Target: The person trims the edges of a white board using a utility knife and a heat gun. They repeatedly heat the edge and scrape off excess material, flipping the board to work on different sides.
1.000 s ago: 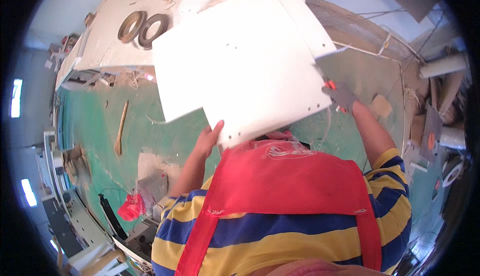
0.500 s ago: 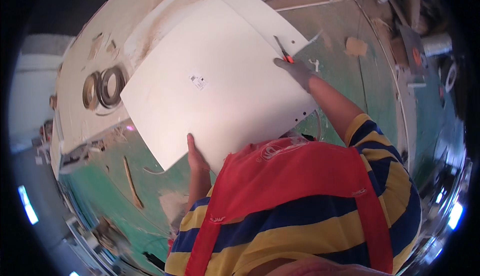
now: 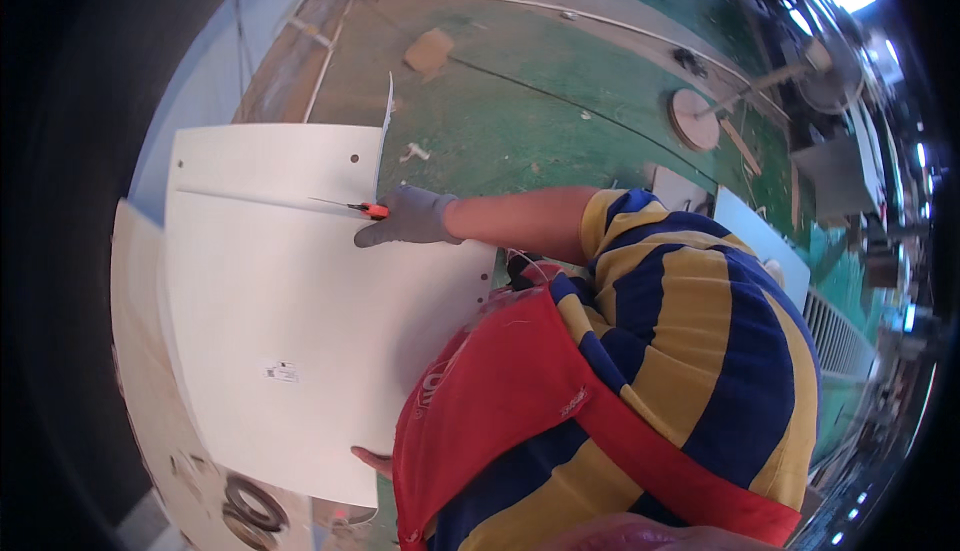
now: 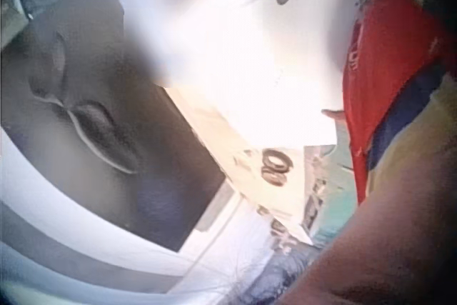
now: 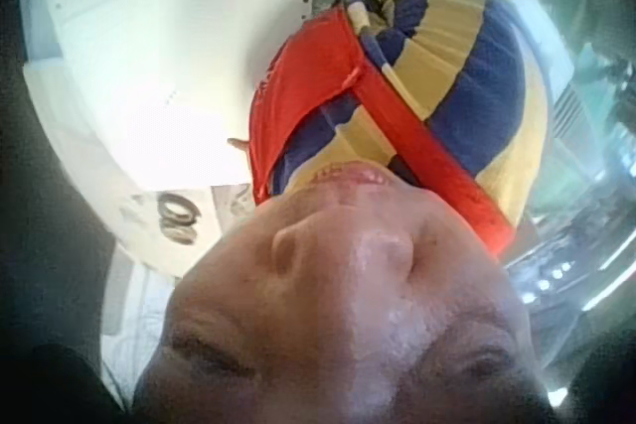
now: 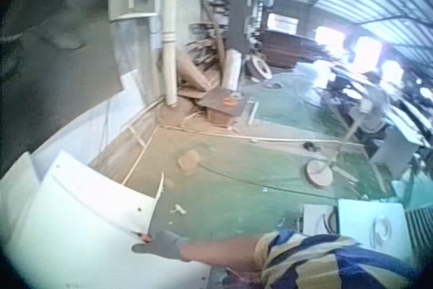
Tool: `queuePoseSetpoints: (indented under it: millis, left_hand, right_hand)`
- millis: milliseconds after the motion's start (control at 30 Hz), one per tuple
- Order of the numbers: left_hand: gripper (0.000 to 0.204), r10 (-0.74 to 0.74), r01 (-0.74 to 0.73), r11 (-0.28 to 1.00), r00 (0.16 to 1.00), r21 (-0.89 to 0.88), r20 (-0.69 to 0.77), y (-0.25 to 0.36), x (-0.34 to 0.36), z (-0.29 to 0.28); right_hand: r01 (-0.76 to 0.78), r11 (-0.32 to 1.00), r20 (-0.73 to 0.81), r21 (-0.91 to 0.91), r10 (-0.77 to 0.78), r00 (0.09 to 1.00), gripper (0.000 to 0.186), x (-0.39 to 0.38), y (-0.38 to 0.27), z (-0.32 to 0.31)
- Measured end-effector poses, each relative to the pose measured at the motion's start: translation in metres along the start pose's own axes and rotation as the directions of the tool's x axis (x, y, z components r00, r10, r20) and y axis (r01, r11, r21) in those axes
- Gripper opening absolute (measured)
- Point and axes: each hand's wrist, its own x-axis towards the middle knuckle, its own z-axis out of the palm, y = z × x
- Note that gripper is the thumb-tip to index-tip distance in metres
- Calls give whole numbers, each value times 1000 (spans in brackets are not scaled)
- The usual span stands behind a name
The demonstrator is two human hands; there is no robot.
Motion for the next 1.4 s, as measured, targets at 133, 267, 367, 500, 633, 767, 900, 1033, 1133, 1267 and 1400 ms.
queuePoseSetpoints:
  millis: [133, 267, 367, 500, 633, 767, 900, 1033, 1133, 1267, 1400]
  left_hand:
    - [80, 104, -117, 991, 981, 67, 164, 22, 25, 50]
    - [80, 222, -248, 967, 925, 51, 307, -4, -24, 57]
    - [80, 285, -337, 941, 850, 40, 443, 3, -65, 82]
    - [80, 352, -429, 903, 776, 28, 523, -1, -127, 113]
    - [80, 380, -494, 870, 670, 1, 637, -41, -208, 142]
    - [80, 411, -534, 844, 590, -46, 695, -80, -277, 127]
    - [81, 422, -538, 836, 507, -106, 752, -117, -330, 97]
    - [81, 416, -544, 835, 526, -83, 741, -149, -370, 56]
    - [81, 453, -598, 792, 437, -125, 777, -104, -410, 119]
    - [81, 444, -581, 804, 447, -125, 777, -77, -383, 119]
    - [81, 456, -515, 832, 424, -206, 783, -16, -288, 43]
  right_hand:
    - [87, 996, -253, -6, -86, 964, 64, -26, 24, -50]
    - [365, 927, -443, 85, -293, 847, 62, -167, 69, -48]
    - [500, 855, -610, 137, -325, 723, 57, -260, 82, -76]
    - [555, 822, -737, 125, -298, 607, 54, -361, 113, -83]
    - [650, 759, -818, 36, -351, 455, 55, -459, 181, -79]
    - [689, 725, -889, -27, -332, 315, 54, -545, 225, -68]
    - [697, 717, -895, 2, -310, 321, 51, -615, 261, -29]
    - [747, 660, -923, 80, -233, 305, 47, -688, 313, 30]
    - [832, 551, -945, 58, -239, 224, 47, -683, 269, -26]
    - [775, 632, -936, 29, -254, 242, 46, -654, 230, -31]
    - [761, 622, -898, -183, -420, 128, 44, -583, 162, 43]
